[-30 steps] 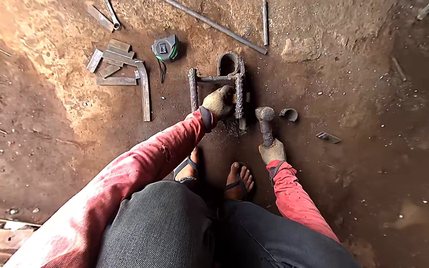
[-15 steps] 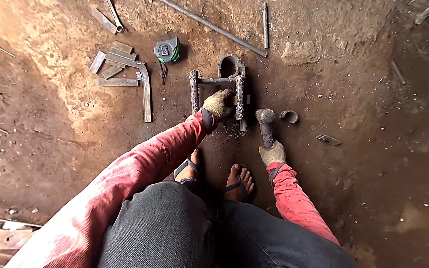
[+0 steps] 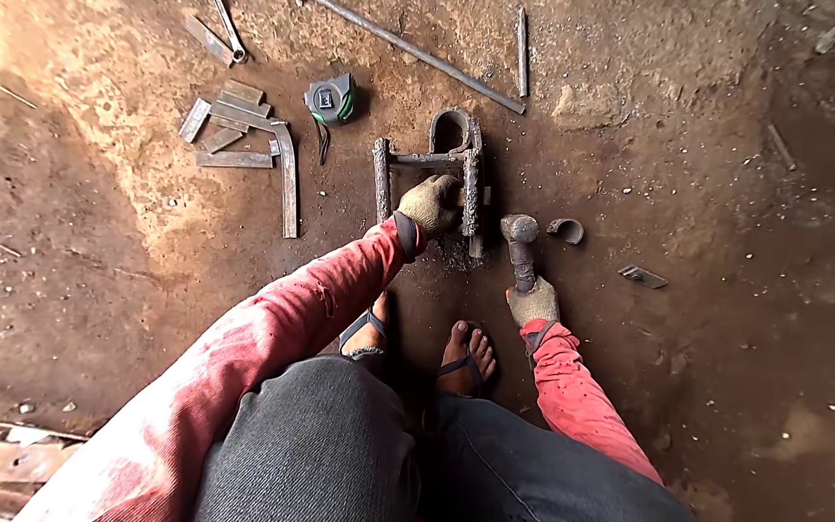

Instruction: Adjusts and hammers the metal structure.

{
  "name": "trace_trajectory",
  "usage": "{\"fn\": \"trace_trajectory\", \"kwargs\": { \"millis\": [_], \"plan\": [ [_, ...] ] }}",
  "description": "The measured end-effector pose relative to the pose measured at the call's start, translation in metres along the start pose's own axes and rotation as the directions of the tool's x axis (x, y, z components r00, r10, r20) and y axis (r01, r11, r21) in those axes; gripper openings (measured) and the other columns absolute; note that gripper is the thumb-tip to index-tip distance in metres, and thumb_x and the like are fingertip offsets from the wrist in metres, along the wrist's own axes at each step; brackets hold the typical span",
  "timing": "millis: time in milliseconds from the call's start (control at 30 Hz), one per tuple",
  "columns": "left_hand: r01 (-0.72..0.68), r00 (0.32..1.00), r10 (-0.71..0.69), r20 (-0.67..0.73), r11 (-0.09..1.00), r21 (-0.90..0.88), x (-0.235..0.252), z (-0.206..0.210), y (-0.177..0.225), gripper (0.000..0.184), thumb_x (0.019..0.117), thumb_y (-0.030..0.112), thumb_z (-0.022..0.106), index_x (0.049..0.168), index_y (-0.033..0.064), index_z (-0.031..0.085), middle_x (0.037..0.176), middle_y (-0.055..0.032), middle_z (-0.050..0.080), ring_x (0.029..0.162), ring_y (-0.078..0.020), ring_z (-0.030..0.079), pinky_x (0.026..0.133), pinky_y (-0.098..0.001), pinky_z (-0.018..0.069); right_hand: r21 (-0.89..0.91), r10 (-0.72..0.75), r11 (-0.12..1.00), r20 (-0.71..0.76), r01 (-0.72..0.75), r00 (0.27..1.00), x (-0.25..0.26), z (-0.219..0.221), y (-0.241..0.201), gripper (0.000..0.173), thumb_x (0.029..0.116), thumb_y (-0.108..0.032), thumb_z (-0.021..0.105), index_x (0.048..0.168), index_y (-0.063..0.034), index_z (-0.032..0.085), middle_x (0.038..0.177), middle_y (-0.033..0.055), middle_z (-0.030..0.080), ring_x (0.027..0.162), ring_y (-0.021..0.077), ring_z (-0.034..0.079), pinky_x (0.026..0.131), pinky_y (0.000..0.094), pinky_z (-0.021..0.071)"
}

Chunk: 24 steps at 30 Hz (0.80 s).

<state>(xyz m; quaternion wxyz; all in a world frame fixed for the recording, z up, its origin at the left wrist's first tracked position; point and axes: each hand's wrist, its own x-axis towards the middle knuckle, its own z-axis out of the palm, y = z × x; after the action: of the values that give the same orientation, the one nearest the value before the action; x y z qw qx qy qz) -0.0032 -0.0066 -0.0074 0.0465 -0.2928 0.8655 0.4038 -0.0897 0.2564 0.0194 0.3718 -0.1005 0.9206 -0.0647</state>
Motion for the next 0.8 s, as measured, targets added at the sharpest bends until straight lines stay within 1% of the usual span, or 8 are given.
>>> {"fn": "trace_trajectory", "kwargs": {
  "millis": [200, 333, 400, 467, 600, 667, 733, 800],
  "plan": [
    [0.021, 1.0, -0.021, 0.01, 1.0, 0.003, -0.001, -0.001, 0.002, 0.047, 0.0868, 0.034, 0.074, 0.129, 0.0156, 0.066, 0.124, -0.0101, 0.069, 0.113, -0.0279, 0.068, 0.094, -0.0574, 0.055, 0.016, -0.007, 1.0, -0.015, 0.008, 1.0, -0.004, -0.001, -0.001, 0.042, 0.0897, -0.019, 0.073, 0.124, 0.0032, 0.065, 0.115, 0.0235, 0.071, 0.109, 0.0357, 0.069, 0.098, 0.0558, 0.0527],
    [0.014, 1.0, -0.014, 0.0, 1.0, 0.001, -0.002, -0.004, 0.004, 0.045, 0.086, 0.033, 0.076, 0.126, 0.014, 0.068, 0.125, -0.0129, 0.068, 0.113, -0.0301, 0.067, 0.093, -0.0578, 0.0554, -0.021, 0.111, 0.994, 0.21, -0.109, 0.971, -0.032, -0.052, -0.042, 0.045, 0.0975, -0.014, 0.064, 0.14, -0.0007, 0.058, 0.137, 0.0173, 0.064, 0.128, 0.0277, 0.061, 0.111, 0.0446, 0.0454],
    [0.006, 1.0, -0.005, -0.017, 1.0, 0.009, -0.001, -0.001, 0.002, 0.043, 0.0854, 0.034, 0.075, 0.124, 0.0167, 0.069, 0.127, -0.0134, 0.066, 0.111, -0.0305, 0.068, 0.089, -0.0578, 0.0567, -0.009, 0.072, 0.997, 0.141, -0.071, 0.987, -0.021, -0.033, -0.026, 0.044, 0.0954, -0.017, 0.067, 0.135, 0.0, 0.061, 0.13, 0.0191, 0.067, 0.121, 0.0306, 0.065, 0.106, 0.0487, 0.0485],
    [0.013, 1.0, -0.013, -0.013, 1.0, 0.016, 0.001, 0.001, 0.0, 0.043, 0.0854, 0.036, 0.075, 0.125, 0.0194, 0.069, 0.129, -0.0123, 0.065, 0.11, -0.0293, 0.068, 0.087, -0.0572, 0.0576, 0.021, -0.012, 1.0, -0.026, 0.013, 1.0, -0.001, 0.002, 0.002, 0.041, 0.0888, -0.02, 0.073, 0.123, 0.0023, 0.066, 0.112, 0.0227, 0.071, 0.106, 0.0355, 0.07, 0.096, 0.0562, 0.0536],
    [0.01, 1.0, -0.01, 0.003, 1.0, 0.002, -0.001, -0.002, 0.002, 0.044, 0.0861, 0.034, 0.076, 0.125, 0.0155, 0.068, 0.122, -0.0101, 0.069, 0.11, -0.0274, 0.068, 0.092, -0.0563, 0.0557, 0.011, -0.031, 0.999, -0.045, 0.032, 0.999, -0.004, 0.003, 0.0, 0.04, 0.0897, -0.019, 0.071, 0.123, 0.0033, 0.066, 0.113, 0.0234, 0.071, 0.106, 0.0365, 0.069, 0.096, 0.0561, 0.0536],
    [0.015, 1.0, -0.015, 0.011, 1.0, -0.019, -0.002, -0.004, 0.005, 0.043, 0.0861, 0.032, 0.076, 0.125, 0.0139, 0.068, 0.121, -0.0109, 0.07, 0.111, -0.028, 0.068, 0.093, -0.0571, 0.0548, 0.007, 0.096, 0.995, 0.123, -0.097, 0.988, -0.032, -0.029, -0.041, 0.041, 0.0991, -0.014, 0.067, 0.132, 0.0081, 0.059, 0.127, 0.0303, 0.065, 0.122, 0.0427, 0.063, 0.106, 0.0583, 0.0464],
    [0.028, 0.999, -0.028, 0.015, 0.999, -0.025, -0.003, -0.005, 0.006, 0.045, 0.086, 0.032, 0.076, 0.126, 0.0146, 0.067, 0.121, -0.0106, 0.07, 0.111, -0.0279, 0.068, 0.094, -0.0576, 0.0546, -0.014, 0.152, 0.988, 0.177, -0.152, 0.972, -0.051, -0.047, -0.069, 0.04, 0.1026, -0.013, 0.063, 0.134, 0.0102, 0.056, 0.131, 0.0327, 0.062, 0.126, 0.0442, 0.06, 0.109, 0.0584, 0.0437],
    [0.036, 0.999, -0.036, 0.009, 0.999, -0.025, -0.003, -0.004, 0.006, 0.048, 0.086, 0.033, 0.076, 0.13, 0.016, 0.065, 0.123, -0.0098, 0.07, 0.112, -0.0273, 0.068, 0.094, -0.0573, 0.0548, -0.009, -0.047, 0.999, -0.04, 0.046, 0.998, -0.054, -0.027, -0.049, 0.035, 0.101, -0.016, 0.064, 0.121, 0.0123, 0.063, 0.112, 0.0339, 0.068, 0.108, 0.0459, 0.067, 0.098, 0.0595, 0.051]
  ]
}}
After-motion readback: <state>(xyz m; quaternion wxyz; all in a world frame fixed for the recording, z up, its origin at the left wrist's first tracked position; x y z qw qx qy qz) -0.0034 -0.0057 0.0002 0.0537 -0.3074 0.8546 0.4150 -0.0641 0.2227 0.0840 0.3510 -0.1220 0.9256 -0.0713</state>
